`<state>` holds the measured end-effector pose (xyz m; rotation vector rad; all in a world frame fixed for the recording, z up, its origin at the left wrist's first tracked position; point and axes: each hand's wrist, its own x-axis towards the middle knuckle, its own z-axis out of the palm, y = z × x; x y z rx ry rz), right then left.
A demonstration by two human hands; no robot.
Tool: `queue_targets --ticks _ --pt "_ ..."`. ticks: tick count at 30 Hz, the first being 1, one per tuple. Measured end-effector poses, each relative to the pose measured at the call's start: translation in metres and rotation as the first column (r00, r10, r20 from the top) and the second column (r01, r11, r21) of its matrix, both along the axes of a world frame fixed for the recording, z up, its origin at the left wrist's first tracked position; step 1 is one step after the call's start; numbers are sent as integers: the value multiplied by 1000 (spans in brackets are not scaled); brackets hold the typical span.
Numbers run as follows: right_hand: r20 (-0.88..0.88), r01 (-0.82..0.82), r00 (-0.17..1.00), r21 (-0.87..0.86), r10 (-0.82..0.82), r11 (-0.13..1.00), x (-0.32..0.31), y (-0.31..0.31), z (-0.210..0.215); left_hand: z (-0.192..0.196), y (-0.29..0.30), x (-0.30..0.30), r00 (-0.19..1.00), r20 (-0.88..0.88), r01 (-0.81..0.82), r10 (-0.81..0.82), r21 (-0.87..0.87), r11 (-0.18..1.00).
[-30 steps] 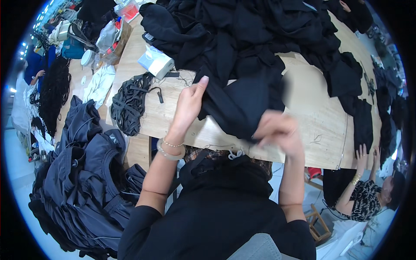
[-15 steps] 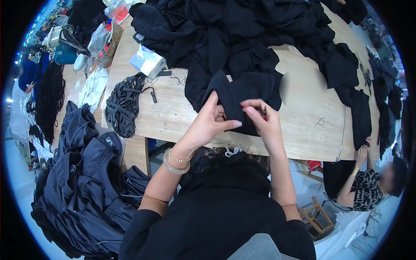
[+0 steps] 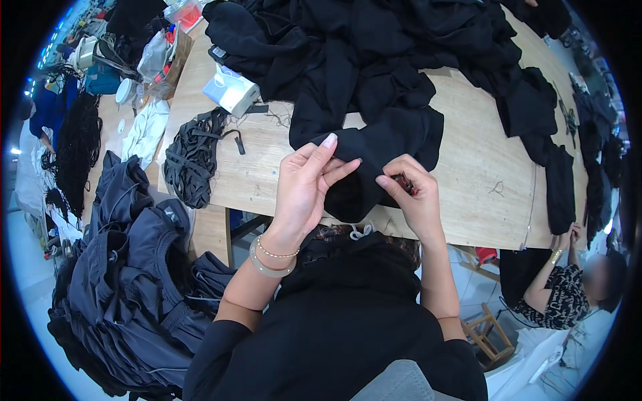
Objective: The person uses small scissors to trim loose threads and fabric edges from black garments on a wooden table. They handle the items one at a time, cutting small bits of thread and fabric, then placing the finished pieces aside.
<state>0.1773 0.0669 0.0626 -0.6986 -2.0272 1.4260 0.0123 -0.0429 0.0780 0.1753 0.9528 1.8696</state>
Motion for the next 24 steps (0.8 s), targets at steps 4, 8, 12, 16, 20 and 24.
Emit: queue_targets --ticks 4,8,12,16,20,24 --pt "-27 165 986 133 -162 977 -4 4 28 2 2 1 998 -65 14 -14 -5 1000" --pt "-121 83 992 337 -44 938 -25 3 47 8 6 5 995 -91 49 -51 -30 998" --pt "-198 107 980 428 -22 897 -35 11 36 14 10 9 995 -93 28 -34 -68 997" --pt "-284 242 940 156 -191 958 -24 23 47 9 8 4 993 -115 32 -33 -10 999" --pt "-181 462 875 29 -450 887 -3 48 40 9 7 1 995 -98 22 -23 -8 1000" --pt "168 450 841 309 -514 838 4 53 41 13 9 4 996 -91 26 -25 7 1000"
